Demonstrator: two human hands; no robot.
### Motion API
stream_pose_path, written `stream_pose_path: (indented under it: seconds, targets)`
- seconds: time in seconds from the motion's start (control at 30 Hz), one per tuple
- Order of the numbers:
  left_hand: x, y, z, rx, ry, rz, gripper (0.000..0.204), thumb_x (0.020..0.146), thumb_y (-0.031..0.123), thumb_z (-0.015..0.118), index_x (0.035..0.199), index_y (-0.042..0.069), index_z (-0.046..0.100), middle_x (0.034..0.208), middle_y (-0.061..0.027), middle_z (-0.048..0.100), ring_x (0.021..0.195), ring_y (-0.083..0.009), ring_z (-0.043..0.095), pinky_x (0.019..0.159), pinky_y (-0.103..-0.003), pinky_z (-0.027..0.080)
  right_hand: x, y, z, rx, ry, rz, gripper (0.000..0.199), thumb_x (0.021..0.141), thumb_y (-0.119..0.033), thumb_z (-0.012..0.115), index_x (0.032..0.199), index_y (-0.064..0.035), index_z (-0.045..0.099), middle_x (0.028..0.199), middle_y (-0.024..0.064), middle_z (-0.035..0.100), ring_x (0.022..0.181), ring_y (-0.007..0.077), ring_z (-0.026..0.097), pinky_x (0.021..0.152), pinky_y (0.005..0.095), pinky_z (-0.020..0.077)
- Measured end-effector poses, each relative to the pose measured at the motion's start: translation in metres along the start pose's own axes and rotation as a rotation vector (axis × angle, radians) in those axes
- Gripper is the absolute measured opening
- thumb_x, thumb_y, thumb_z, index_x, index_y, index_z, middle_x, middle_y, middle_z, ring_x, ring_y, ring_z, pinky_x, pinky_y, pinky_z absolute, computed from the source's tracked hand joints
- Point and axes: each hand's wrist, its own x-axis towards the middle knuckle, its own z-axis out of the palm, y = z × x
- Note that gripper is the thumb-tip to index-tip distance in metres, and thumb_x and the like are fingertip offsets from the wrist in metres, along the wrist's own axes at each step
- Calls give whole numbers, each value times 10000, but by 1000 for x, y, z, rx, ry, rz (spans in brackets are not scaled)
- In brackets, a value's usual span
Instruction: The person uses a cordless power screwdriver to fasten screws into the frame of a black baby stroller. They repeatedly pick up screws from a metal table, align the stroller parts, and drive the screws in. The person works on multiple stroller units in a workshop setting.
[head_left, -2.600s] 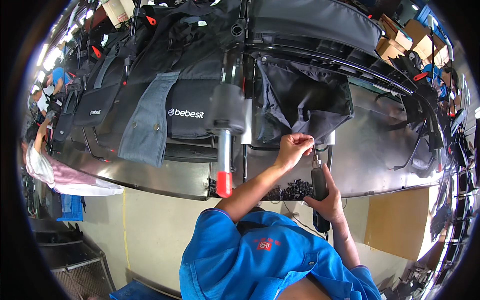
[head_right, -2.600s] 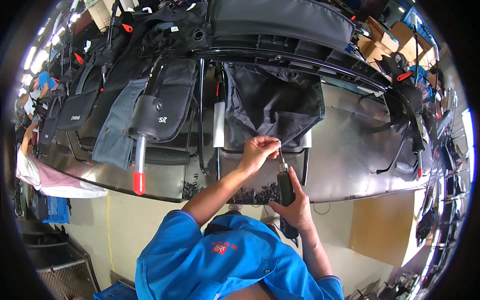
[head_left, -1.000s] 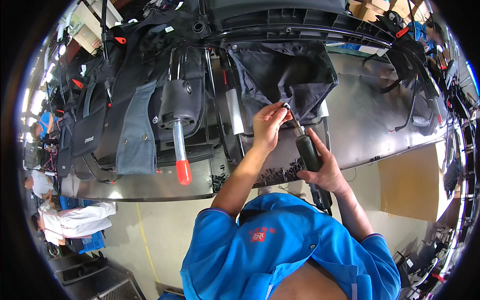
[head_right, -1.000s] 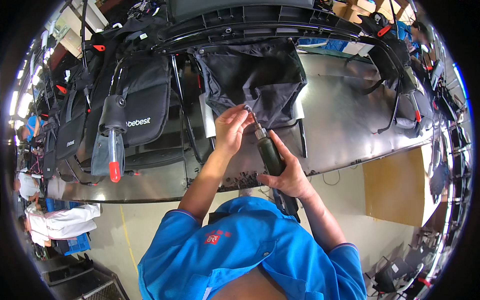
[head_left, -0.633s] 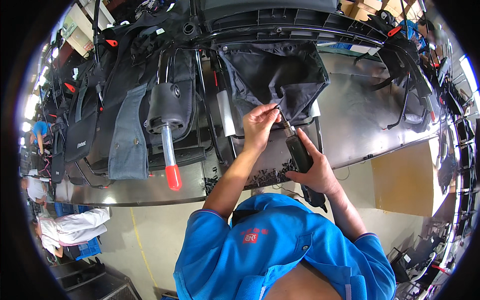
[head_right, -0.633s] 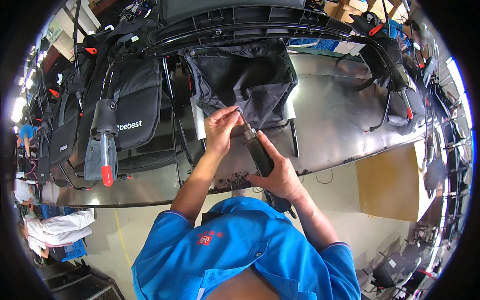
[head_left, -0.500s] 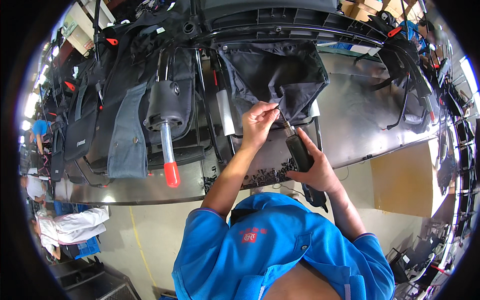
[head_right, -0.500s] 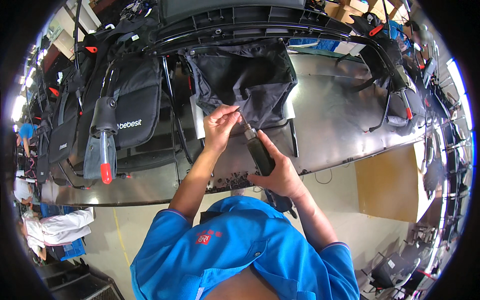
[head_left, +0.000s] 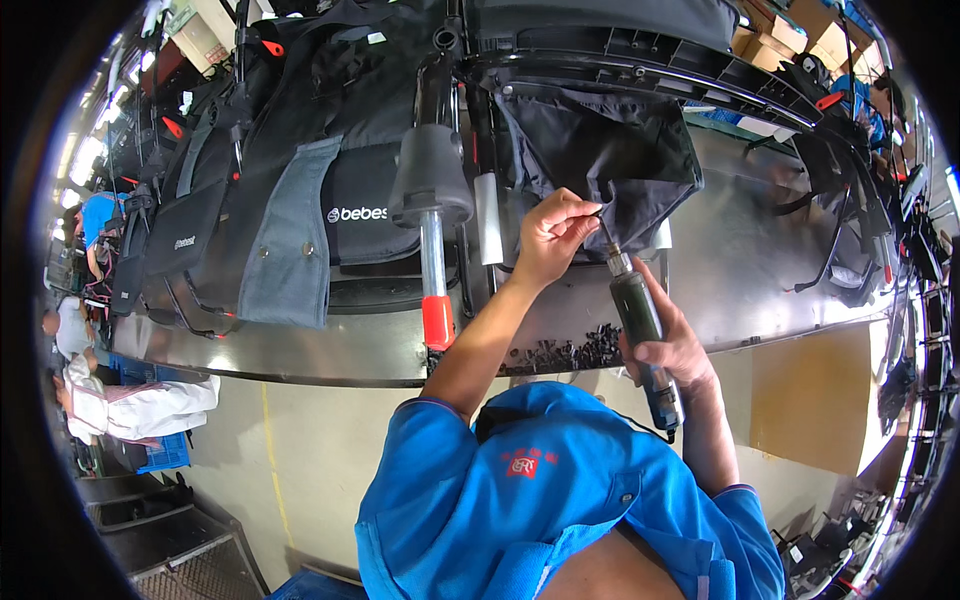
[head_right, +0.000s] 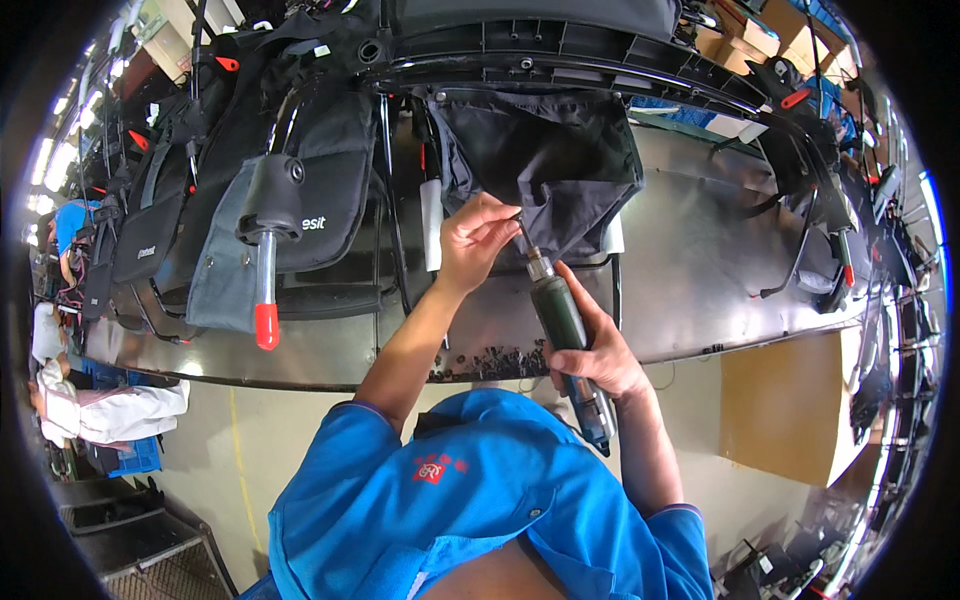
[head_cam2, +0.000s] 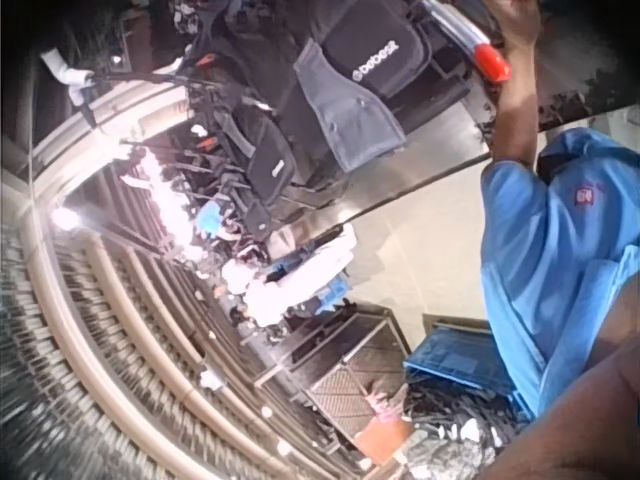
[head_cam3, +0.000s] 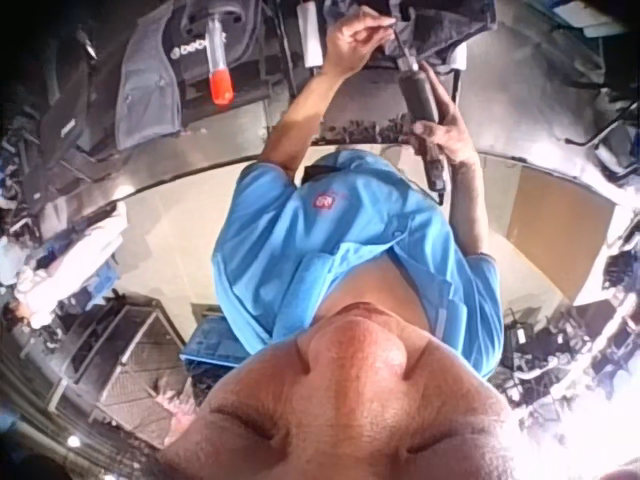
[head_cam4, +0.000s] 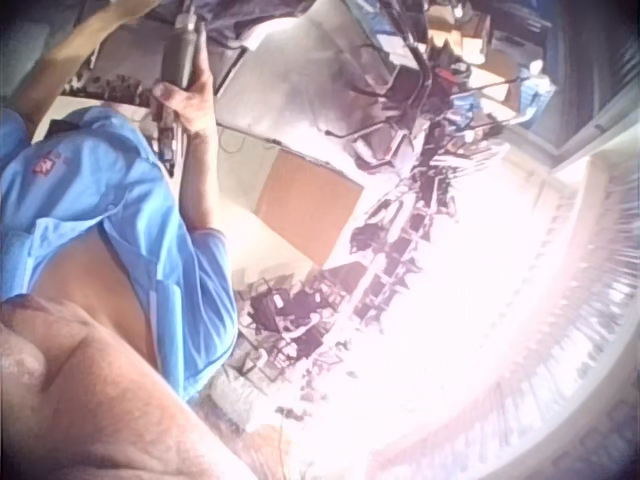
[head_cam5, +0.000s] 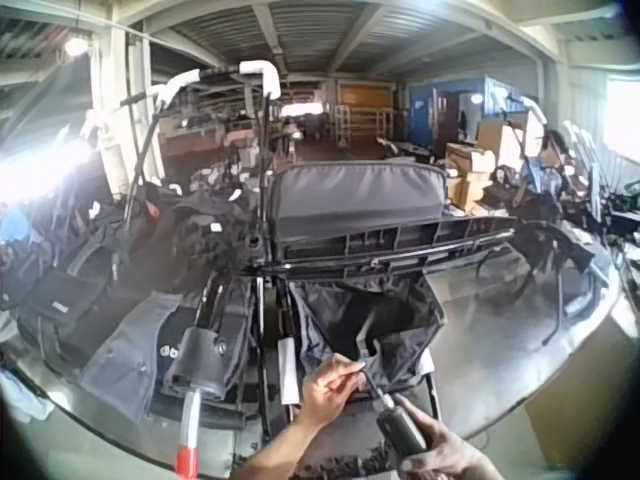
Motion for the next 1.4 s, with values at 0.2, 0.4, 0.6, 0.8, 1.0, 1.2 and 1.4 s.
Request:
stream_pose_path:
  seconds: [0.2, 0.4, 0.6, 0.8, 1.0, 1.2, 1.4]
  targets:
    - [16, 2, -15, 149, -144, 87, 201, 860, -87, 674, 1031, 17, 697, 901, -36, 556, 778, -94, 548, 677, -207, 444, 7, 0, 2, -452, 70, -114, 1134, 653, -27, 809, 1574, -101, 152, 1003, 137, 643, 859, 193, 651, 739, 324, 550]
    - [14, 13, -17, 103, -226, 65, 577, 866, 296, 743, 1346, 43, 547, 1153, -59, 525, 988, -135, 517, 866, -292, 433, 25, 27, 11, -545, 222, -258, 1119, 668, -56, 832, 1566, -61, 166, 1289, 120, 558, 1146, 177, 550, 998, 309, 452]
    - [38, -31, -48, 740, 429, 529, 431, 977, 306, 530, 1267, -10, 571, 1191, -175, 602, 1045, -317, 584, 926, -430, 436, 28, 27, 10, -498, 379, -305, 1234, 690, -274, 895, 1572, -70, 56, 784, 37, 595, 676, 118, 604, 619, 253, 514]
    - [85, -90, -92, 604, 713, 522, 210, 953, 185, 627, 1037, 1, 686, 992, -182, 704, 933, -359, 675, 805, -388, 534, 32, 23, 18, -478, 266, -332, 1219, 699, -205, 866, 1568, -58, 23, 770, 58, 611, 625, 134, 610, 557, 263, 519]
    - [119, -123, -135, 638, 935, 18, 537, 1051, 380, 371, 1321, -54, 537, 1330, -278, 555, 1253, -409, 517, 1047, -419, 401, 47, 38, -6, -581, 228, -406, 1258, 718, -344, 857, 1556, -53, -35, 737, 82, 570, 531, 157, 576, 459, 256, 492]
    - [134, -130, -149, 659, 903, -59, 569, 996, 473, 469, 1200, -38, 615, 1232, -280, 603, 1191, -415, 549, 1030, -456, 397, 57, 37, 1, -583, 214, -376, 1232, 734, -298, 837, 1554, -48, -49, 740, 86, 566, 549, 177, 589, 458, 277, 502]
    - [138, -114, -138, -332, 753, 3, 384, 954, 318, 622, 1199, 23, 653, 1190, -115, 657, 1110, -230, 581, 1009, -332, 408, 61, 32, 27, -491, 295, -279, 1240, 722, -278, 850, 1560, -72, -41, 727, 101, 582, 570, 179, 598, 482, 288, 522]
